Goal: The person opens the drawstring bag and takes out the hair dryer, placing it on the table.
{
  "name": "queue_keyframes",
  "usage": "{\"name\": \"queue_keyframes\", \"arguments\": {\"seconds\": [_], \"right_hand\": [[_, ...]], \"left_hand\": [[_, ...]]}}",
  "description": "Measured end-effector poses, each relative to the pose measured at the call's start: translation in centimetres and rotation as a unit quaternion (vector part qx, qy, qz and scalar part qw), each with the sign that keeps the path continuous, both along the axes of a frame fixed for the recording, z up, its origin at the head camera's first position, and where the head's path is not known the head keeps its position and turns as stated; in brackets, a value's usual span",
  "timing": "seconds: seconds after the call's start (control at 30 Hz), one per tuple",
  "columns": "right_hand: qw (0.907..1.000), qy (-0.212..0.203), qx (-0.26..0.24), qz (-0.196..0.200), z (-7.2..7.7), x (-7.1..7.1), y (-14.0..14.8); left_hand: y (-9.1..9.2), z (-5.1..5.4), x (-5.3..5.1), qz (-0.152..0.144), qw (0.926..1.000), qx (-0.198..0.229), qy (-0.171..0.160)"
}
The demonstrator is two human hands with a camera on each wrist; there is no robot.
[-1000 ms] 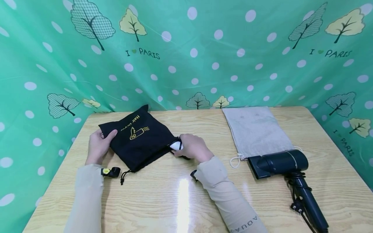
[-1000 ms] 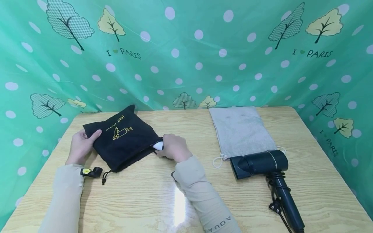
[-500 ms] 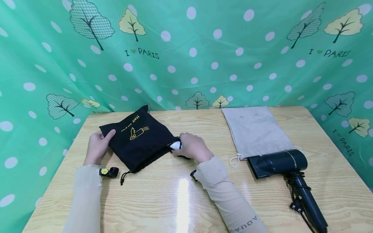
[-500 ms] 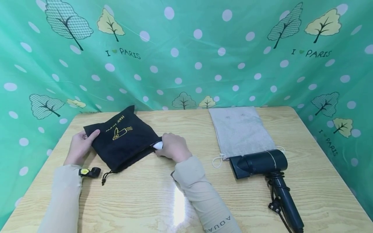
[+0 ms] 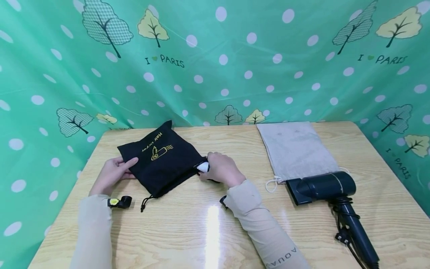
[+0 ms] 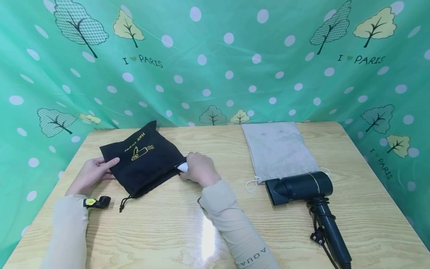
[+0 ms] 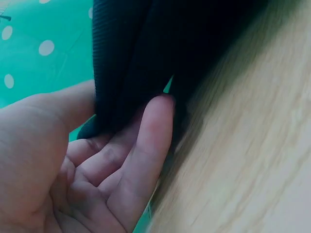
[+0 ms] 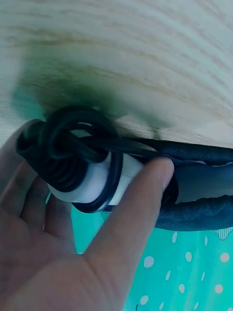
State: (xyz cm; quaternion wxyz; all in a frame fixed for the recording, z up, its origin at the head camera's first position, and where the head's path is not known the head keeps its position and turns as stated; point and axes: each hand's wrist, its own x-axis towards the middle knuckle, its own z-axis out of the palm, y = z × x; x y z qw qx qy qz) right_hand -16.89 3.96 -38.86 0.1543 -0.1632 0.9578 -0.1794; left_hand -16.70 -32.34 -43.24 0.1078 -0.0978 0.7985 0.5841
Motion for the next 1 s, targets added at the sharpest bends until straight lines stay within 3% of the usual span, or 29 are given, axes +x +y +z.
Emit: {"name": "queue_keyframes", "arguments": {"seconds": [0.23,0.47,0.73,1.0], "right_hand": [[0.9995,-0.021,-0.017,0.019,0.0,-0.1,0.2],[0.9991,-0.014,-0.027,0.029,0.0,-0.1,0.3],[0.9981,-0.025,-0.043,0.035,0.0,-0.4,0.7],[0.9965,-0.035,-0.059,0.047,-0.1,-0.9,1.0]], "left_hand": [[0.0,-0.1,0.3,0.019,0.9993,-0.015,0.03],[-0.3,-0.1,0.2,0.05,0.9967,-0.023,0.06],[-0.5,0.0,0.3,0.065,0.9958,0.026,0.058],[-0.8,0.2,0.5,0.082,0.9903,0.093,0.063]]}}
